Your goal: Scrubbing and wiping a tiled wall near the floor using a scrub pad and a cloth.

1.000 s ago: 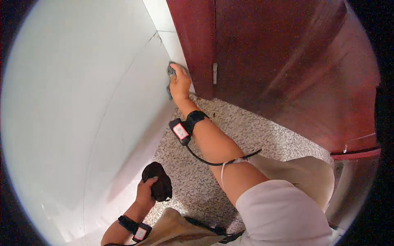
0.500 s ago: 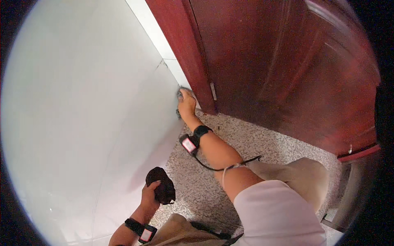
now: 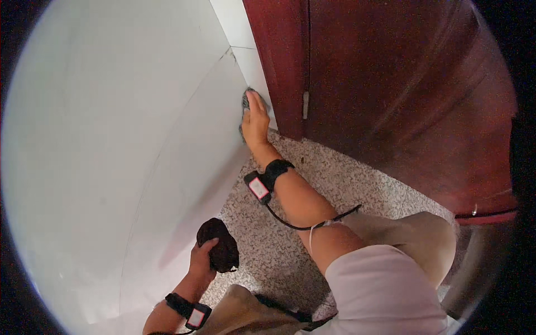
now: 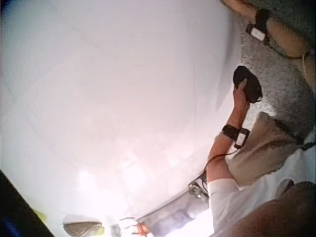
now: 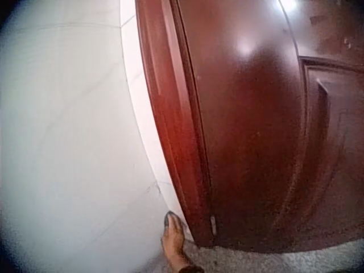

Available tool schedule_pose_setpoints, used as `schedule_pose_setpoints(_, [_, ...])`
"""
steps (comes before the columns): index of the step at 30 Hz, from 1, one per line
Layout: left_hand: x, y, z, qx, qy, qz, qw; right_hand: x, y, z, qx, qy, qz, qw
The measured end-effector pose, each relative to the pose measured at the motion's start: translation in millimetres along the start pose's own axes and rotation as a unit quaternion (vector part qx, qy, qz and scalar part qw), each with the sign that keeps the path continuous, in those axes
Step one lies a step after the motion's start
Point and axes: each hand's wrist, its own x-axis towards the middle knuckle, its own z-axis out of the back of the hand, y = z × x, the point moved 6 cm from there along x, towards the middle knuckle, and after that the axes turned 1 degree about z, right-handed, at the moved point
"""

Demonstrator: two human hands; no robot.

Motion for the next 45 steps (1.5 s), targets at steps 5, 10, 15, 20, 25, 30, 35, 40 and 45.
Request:
schedule_pose_setpoints(5, [4.8,3.8,1.6,0.009,0.011,0.015,1.0,12.4,8.4,-13.1,0.018,0.068,-0.103,0.992])
schedule_pose_setpoints(10, [-3.4,-1.1,13.1,-0.003,-0.018,0.007,1.0,21.4,36.3,-4.8,0.01,-0.036,0.002,0.999])
schedule_pose_setpoints(15, [13.4,11.2,4.6,-0.009,0.009,0.024,1.0,-58.6,-118.1,-26.0,-0.15,0.114,-0.151,0.97])
schedule_pose_setpoints(20, [4.2,7.2,23.4,-0.009,-0.034,0.038,0.999,7.8,15.7,-2.3,0.022,-0.01,-0.06,0.998])
schedule_pose_setpoints(25, [11.7,4.3,26.1,-0.015,-0.021,0.032,0.999,20.3,32.6,-3.0,-0.009,-0.048,0.015,0.999])
schedule_pose_setpoints(30, [17.3,9.5,21.7,-0.028,0.005,0.036,0.999,-42.8,-60.8,-14.4,-0.085,0.095,-0.218,0.967])
schedule_pose_setpoints(35, [15.7,6.6,23.9,-0.017,-0.004,0.03,0.999,-2.3,0.5,-7.9,-0.004,0.008,-0.117,0.993])
schedule_pose_setpoints(40, [18.5,5.6,31.9,-0.012,-0.036,0.037,0.999,39.6,45.1,3.9,0.037,-0.075,0.047,0.995])
schedule_pose_setpoints(45, [17.6,9.0,27.6,-0.018,-0.014,0.033,0.999,-27.8,-22.4,-11.7,-0.016,-0.025,-0.05,0.998])
